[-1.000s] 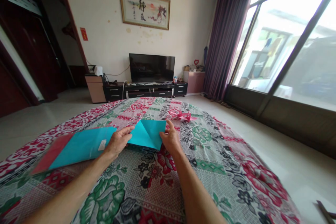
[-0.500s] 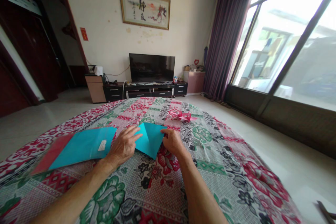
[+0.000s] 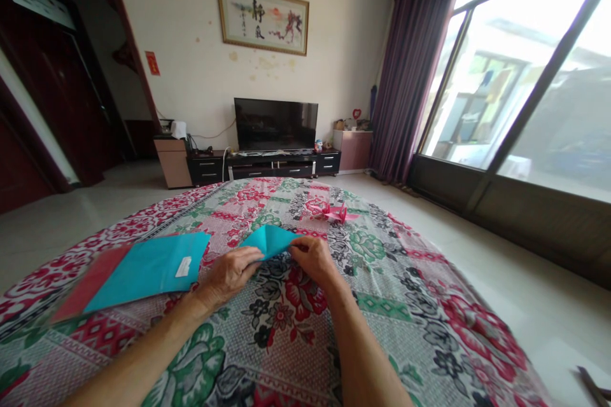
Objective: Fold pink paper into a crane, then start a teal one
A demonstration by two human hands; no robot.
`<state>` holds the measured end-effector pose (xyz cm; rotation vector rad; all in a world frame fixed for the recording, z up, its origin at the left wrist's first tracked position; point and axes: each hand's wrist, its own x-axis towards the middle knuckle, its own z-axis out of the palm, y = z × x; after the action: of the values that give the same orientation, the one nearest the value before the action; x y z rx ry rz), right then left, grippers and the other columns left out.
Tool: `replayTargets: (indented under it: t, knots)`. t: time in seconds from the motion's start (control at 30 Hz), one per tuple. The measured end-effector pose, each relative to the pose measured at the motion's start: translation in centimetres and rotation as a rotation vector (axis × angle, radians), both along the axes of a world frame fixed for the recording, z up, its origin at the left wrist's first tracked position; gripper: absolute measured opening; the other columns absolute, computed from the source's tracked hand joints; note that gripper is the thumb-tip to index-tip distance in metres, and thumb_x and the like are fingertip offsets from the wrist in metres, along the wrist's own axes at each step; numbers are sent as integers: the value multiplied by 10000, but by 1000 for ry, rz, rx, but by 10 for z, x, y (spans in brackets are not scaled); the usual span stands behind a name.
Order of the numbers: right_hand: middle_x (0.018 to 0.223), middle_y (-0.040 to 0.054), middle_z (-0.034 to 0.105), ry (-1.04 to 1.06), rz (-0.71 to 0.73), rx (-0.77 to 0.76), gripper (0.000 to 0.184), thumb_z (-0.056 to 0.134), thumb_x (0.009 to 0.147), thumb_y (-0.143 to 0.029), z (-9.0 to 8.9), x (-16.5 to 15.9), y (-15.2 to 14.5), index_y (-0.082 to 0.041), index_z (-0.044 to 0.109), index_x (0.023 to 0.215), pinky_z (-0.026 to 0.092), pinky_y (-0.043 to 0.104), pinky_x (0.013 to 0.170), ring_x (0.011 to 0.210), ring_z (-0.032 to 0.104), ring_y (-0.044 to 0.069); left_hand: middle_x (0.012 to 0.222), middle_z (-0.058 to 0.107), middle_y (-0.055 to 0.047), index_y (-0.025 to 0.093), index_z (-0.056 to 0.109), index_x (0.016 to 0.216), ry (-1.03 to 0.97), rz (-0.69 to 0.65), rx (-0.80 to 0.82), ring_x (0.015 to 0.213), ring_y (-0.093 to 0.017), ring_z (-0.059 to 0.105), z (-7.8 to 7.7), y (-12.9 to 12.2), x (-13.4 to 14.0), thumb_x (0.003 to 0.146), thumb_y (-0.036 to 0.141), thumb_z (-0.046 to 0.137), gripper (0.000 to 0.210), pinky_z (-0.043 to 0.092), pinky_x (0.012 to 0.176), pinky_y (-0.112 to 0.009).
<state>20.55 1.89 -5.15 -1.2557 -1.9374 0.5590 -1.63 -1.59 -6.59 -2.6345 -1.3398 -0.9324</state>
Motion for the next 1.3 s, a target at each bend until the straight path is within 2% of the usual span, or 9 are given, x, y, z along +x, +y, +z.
replayTargets:
  t: [0.1, 0.17, 0.27, 0.5, 0.67, 0.77, 0.9, 1.03, 1.3]
  knots:
    - [1005, 72, 644, -21, 52, 170, 211, 566, 679, -166, -1, 4, 0, -186, 700, 840, 461, 311, 801, 892, 600, 188, 993, 683, -51, 217, 670, 1006, 16, -44, -18, 936, -183, 627, 2, 1, -2, 838, 183, 477, 259, 501, 857, -330]
    - [1283, 106, 504, -35, 88, 258, 400, 550, 629, -82, -2, 5, 0, -197, 668, 993, 427, 367, 911, 1123, 514, 229, 943, 689, -41, 225, 679, 977, 42, -77, -17, 909, -176, 630, 5, -2, -3, 831, 170, 474, 257, 502, 844, -316]
    - [1393, 92, 402, -110, 137, 296, 508, 532, 603, -33, -4, 5, 0, -222, 650, 1060, 364, 440, 994, 1262, 388, 265, 854, 690, -37, 217, 693, 898, 74, -111, -6, 854, -169, 634, 9, -5, -2, 841, 204, 475, 225, 505, 815, -303]
    - [1002, 27, 687, -117, 339, 166, 234, 573, 689, -114, -10, 7, 4, -241, 722, 817, 455, 364, 916, 973, 604, 185, 775, 670, -20, 207, 676, 821, 53, -108, -15, 775, -136, 619, 10, -7, -5, 862, 307, 488, 217, 499, 734, -249]
    - [963, 16, 681, -54, 316, 57, 159, 581, 740, -197, -2, 11, -1, -227, 708, 830, 452, 307, 860, 918, 597, 165, 749, 665, -38, 174, 658, 728, -42, -5, -41, 742, -154, 610, 8, -3, -9, 837, 349, 527, 245, 480, 708, -269]
    - [735, -8, 636, -64, 258, -17, 220, 499, 820, -297, 3, 12, -5, -184, 670, 740, 436, 235, 654, 689, 556, 123, 661, 651, -23, 168, 649, 705, -105, 163, -141, 642, -144, 599, 11, -3, -6, 842, 351, 511, 267, 464, 648, -259]
    - [511, -47, 410, -107, 166, -52, 393, 415, 858, -381, 7, 10, -7, -151, 543, 566, 278, 205, 481, 502, 359, 74, 883, 709, -30, 207, 638, 1036, -277, 276, -233, 816, -175, 650, 16, -3, 0, 794, 320, 563, 277, 484, 744, -265]
    - [524, -49, 382, -92, 137, -43, 328, 448, 826, -337, 7, 7, -7, -144, 564, 588, 245, 207, 478, 509, 331, 69, 1081, 672, -12, 267, 522, 1240, -377, 250, -264, 976, -171, 623, 17, -2, 2, 774, 275, 580, 470, 478, 848, -276]
    - [534, -45, 470, -155, 139, -74, 182, 493, 732, -216, 9, 5, -8, -154, 664, 731, 277, 200, 483, 504, 392, 73, 793, 628, -60, 218, 692, 1020, -71, 237, -122, 796, -175, 583, 9, 2, 6, 845, 307, 503, 273, 466, 773, -300]
